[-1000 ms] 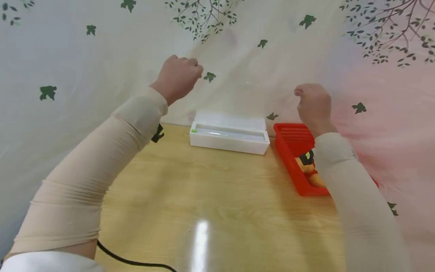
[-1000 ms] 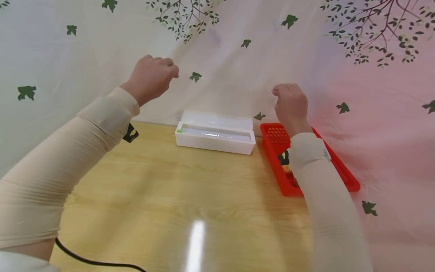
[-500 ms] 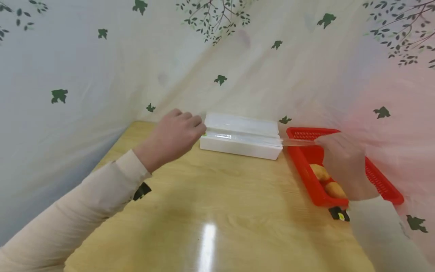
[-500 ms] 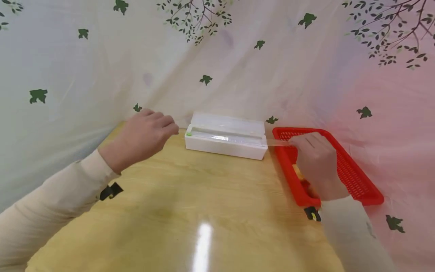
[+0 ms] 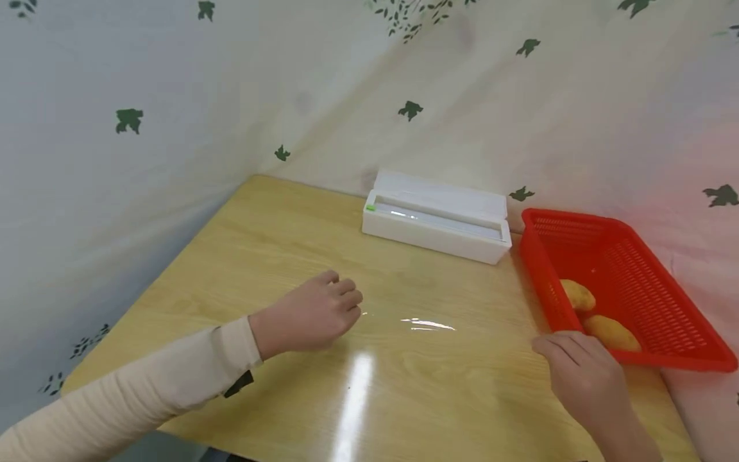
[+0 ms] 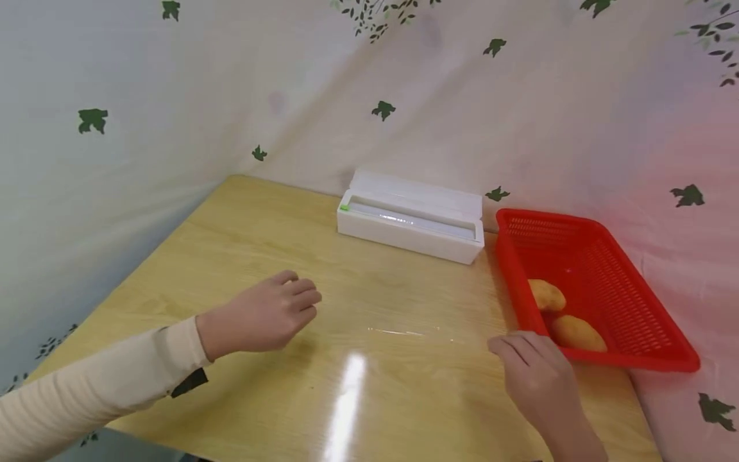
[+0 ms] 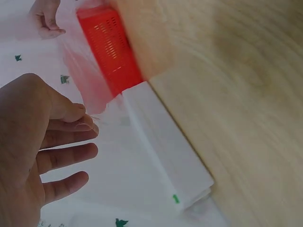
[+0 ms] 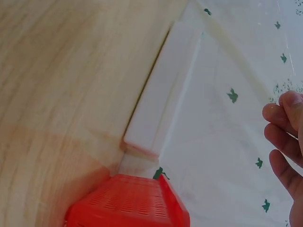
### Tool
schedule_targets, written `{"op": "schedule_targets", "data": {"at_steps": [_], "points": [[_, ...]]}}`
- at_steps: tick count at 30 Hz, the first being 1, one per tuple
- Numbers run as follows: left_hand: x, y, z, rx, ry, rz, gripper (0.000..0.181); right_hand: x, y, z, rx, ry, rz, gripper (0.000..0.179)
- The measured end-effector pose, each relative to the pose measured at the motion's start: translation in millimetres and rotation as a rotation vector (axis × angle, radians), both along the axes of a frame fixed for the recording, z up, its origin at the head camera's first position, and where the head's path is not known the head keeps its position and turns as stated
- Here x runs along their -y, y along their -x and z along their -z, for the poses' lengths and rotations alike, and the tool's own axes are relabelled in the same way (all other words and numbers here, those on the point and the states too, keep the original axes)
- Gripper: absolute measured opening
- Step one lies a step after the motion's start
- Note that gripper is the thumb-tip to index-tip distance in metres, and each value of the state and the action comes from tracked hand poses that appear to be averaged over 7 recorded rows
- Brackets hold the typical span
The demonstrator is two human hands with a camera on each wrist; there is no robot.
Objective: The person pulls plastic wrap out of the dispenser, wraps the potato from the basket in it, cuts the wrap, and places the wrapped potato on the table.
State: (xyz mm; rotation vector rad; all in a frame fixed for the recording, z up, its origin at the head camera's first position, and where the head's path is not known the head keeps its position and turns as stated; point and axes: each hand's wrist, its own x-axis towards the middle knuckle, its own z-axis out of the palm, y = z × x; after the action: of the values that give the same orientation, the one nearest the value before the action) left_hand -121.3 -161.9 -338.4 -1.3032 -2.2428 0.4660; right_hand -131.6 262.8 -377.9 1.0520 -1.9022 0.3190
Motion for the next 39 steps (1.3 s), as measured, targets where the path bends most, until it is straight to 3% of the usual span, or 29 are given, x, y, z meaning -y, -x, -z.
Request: {"op": "schedule_targets", "data": {"at_steps": [5, 9, 14, 18, 24, 31, 34, 39], "points": [[-9.7, 4.3, 24.2, 0.058, 0.136, -0.016, 0.011, -13, -8.8, 17.8, 0.174, -0.165, 0.048, 0.045], [-8.4, 4.5, 42.9, 0.085, 0.192, -0.036, 0.011, -11, -4.0, 35.8, 0.281, -0.310, 0.074, 0.033], [-10.8, 10.6, 61.9, 0.078, 0.217, -0.031, 0.012, -4, 1.4, 58.7, 0.318, -0.459, 0.095, 0.024], [-11.7, 12.7, 72.5, 0.081, 0.256, -0.041, 0.008, 4, 5.0, 70.1, 0.295, -0.498, 0.108, 0.020], [-17.1, 17.9, 81.0, 0.083, 0.302, -0.048, 0.005, 6, 3.0, 72.6, 0.315, -0.515, 0.152, 0.015], [-19.3, 12.0, 88.7, 0.090, 0.275, -0.063, 0.011, 13, -8.3, 72.4, 0.514, -0.589, 0.250, 0.024], [-18.5, 6.9, 87.3, 0.093, 0.237, -0.080, 0.015, 14, -11.3, 72.7, 0.546, -0.584, 0.268, 0.025], [-14.3, -2.3, 89.2, 0.182, 0.193, -0.123, 0.031, 11, -14.8, 75.2, 0.592, -0.501, 0.275, 0.024]]}}
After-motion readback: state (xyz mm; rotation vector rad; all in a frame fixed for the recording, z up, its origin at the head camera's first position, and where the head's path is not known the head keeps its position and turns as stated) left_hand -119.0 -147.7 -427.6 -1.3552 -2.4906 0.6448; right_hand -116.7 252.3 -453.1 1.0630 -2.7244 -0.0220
